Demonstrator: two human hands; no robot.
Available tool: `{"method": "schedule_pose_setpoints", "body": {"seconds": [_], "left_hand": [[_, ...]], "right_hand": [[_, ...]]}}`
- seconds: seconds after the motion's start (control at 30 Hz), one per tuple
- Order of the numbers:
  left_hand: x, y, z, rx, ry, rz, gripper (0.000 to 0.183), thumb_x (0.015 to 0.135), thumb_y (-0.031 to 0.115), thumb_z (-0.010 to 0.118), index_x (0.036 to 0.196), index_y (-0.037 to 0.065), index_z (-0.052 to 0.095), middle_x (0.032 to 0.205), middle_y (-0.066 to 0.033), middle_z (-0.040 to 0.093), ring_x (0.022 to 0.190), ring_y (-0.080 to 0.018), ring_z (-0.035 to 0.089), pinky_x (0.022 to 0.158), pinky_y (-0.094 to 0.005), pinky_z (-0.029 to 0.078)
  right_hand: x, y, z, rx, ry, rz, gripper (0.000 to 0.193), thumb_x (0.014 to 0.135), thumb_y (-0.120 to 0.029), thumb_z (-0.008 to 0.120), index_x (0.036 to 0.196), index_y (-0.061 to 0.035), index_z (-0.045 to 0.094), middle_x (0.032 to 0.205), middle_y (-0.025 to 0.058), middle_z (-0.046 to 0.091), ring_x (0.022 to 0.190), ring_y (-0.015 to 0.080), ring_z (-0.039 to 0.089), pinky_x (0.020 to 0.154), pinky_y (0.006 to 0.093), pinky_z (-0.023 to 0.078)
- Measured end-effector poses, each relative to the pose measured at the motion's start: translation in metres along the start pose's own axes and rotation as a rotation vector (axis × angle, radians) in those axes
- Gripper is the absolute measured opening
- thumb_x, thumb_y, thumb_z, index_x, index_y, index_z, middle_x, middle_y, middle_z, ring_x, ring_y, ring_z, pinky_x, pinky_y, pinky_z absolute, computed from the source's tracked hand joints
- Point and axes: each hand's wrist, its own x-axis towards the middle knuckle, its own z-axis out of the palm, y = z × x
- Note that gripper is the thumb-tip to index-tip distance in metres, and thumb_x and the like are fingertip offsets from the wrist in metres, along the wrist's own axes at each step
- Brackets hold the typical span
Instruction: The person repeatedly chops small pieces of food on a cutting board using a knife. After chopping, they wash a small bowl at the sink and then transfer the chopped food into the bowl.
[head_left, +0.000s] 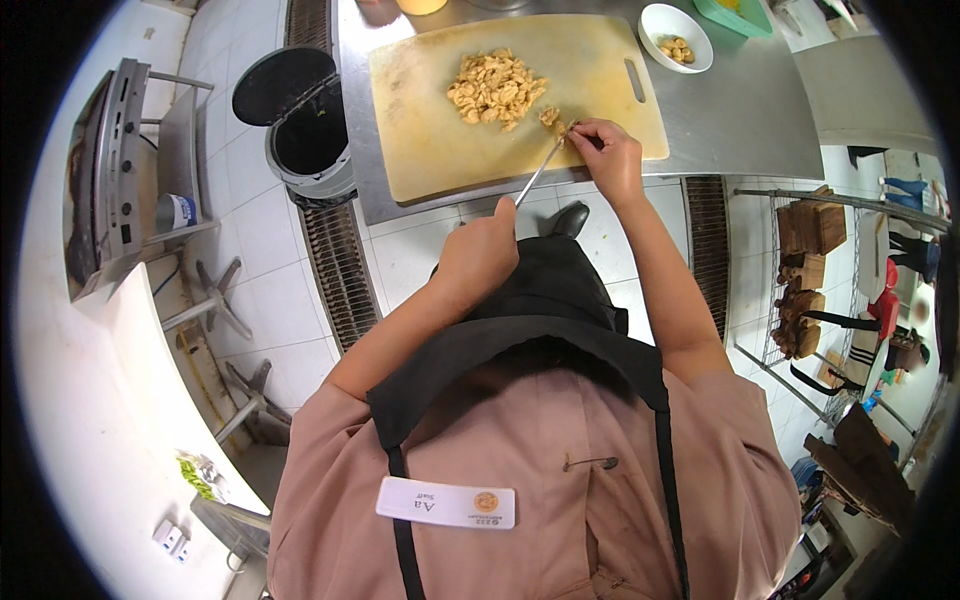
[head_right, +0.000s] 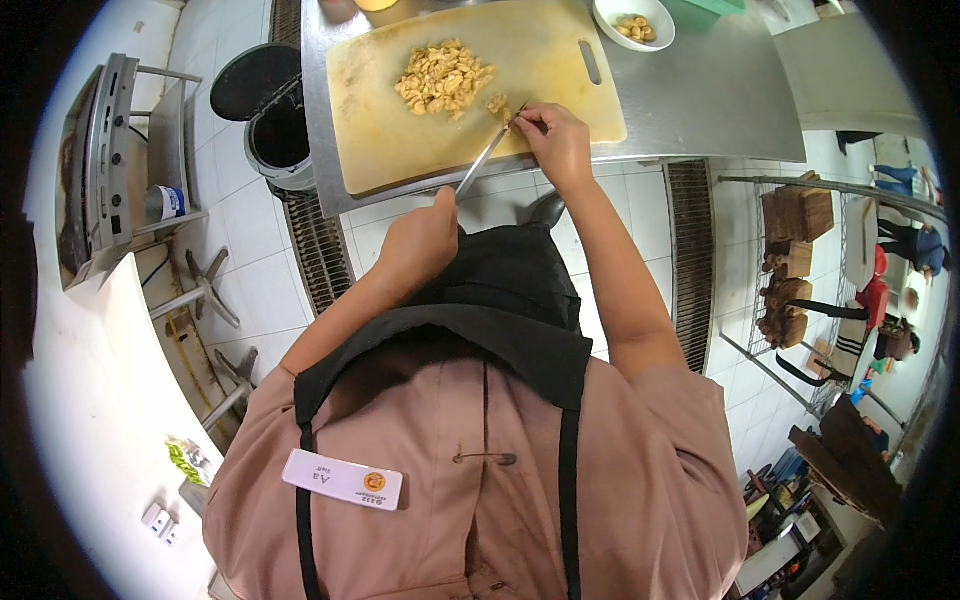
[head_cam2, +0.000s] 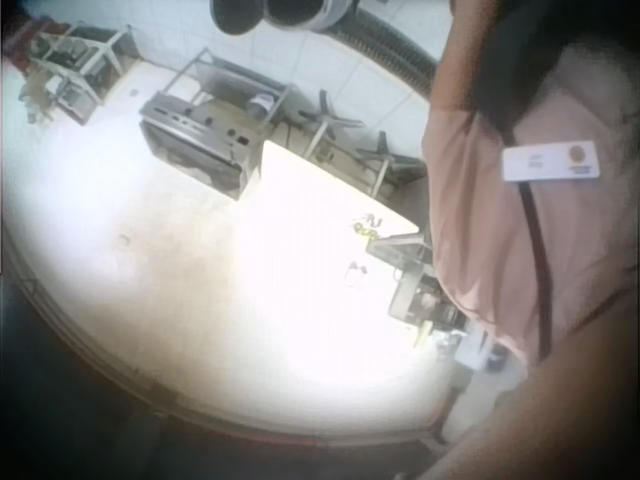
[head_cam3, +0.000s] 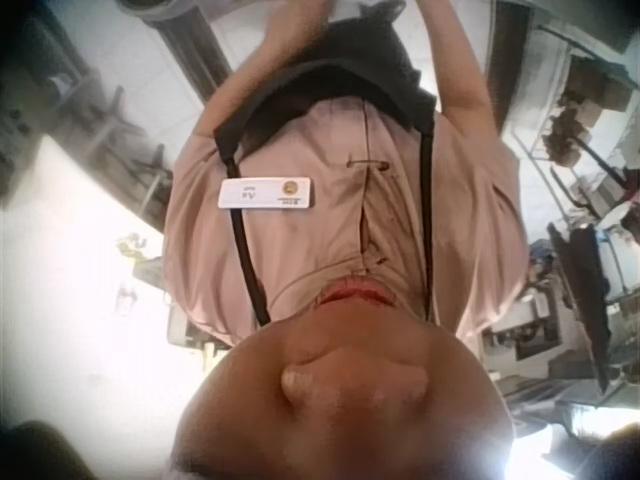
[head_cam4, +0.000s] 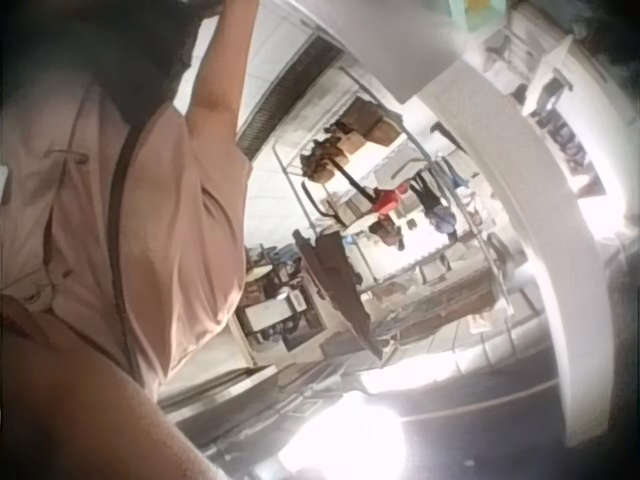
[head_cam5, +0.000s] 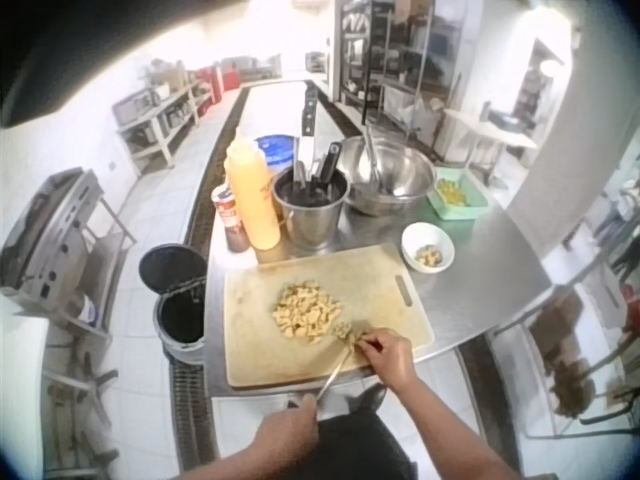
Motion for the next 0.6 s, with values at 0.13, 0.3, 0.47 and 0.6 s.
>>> {"method": "schedule_pose_setpoints", "body": {"seconds": [0.13, 0.3, 0.47, 0.6], "left_hand": [[0.005, -0.001, 0.008, 0.008, -0.008, -0.004, 0.02, 0.083, 0.005, 0.044, 0.102, -0.002, 0.044, 0.07, -0.0248, 0.063, 0.068, -0.043, 0.064, 0.062, -0.0533, 0.049], [0.026, -0.007, 0.015, 0.016, 0.039, 0.026, 0.019, 0.084, 0.006, 0.044, 0.102, -0.001, 0.046, 0.072, -0.0244, 0.064, 0.07, -0.042, 0.064, 0.063, -0.0533, 0.05], [0.032, -0.025, -0.006, 0.025, 0.06, -0.037, 0.015, 0.092, 0.016, 0.042, 0.099, 0.003, 0.045, 0.074, -0.0257, 0.062, 0.071, -0.0459, 0.061, 0.066, -0.0574, 0.045], [0.029, -0.041, -0.038, 0.091, 0.119, 0.015, 0.017, 0.095, 0.022, 0.042, 0.1, 0.006, 0.044, 0.074, -0.0251, 0.062, 0.072, -0.0461, 0.06, 0.067, -0.0579, 0.044]], "right_hand": [[0.0, -0.001, 0.0, -0.003, -0.007, -0.01, 0.012, 0.08, -0.008, 0.071, 0.088, 0.0017, 0.069, 0.092, 0.0127, 0.07, 0.08, 0.0211, 0.067, 0.074, 0.0295, 0.053], [0.0, 0.001, 0.005, -0.025, 0.043, -0.018, 0.013, 0.08, -0.007, 0.071, 0.089, 0.0019, 0.068, 0.092, 0.013, 0.069, 0.079, 0.0209, 0.067, 0.073, 0.0293, 0.053], [0.007, -0.006, 0.016, -0.017, 0.06, -0.046, 0.012, 0.08, -0.01, 0.069, 0.088, -0.0008, 0.067, 0.086, 0.0155, 0.066, 0.076, 0.0298, 0.064, 0.07, 0.0358, 0.052], [0.027, -0.017, 0.026, -0.042, -0.037, -0.108, 0.018, 0.081, -0.011, 0.071, 0.094, 0.0003, 0.066, 0.091, 0.0135, 0.066, 0.076, 0.0218, 0.066, 0.07, 0.031, 0.053]]}}
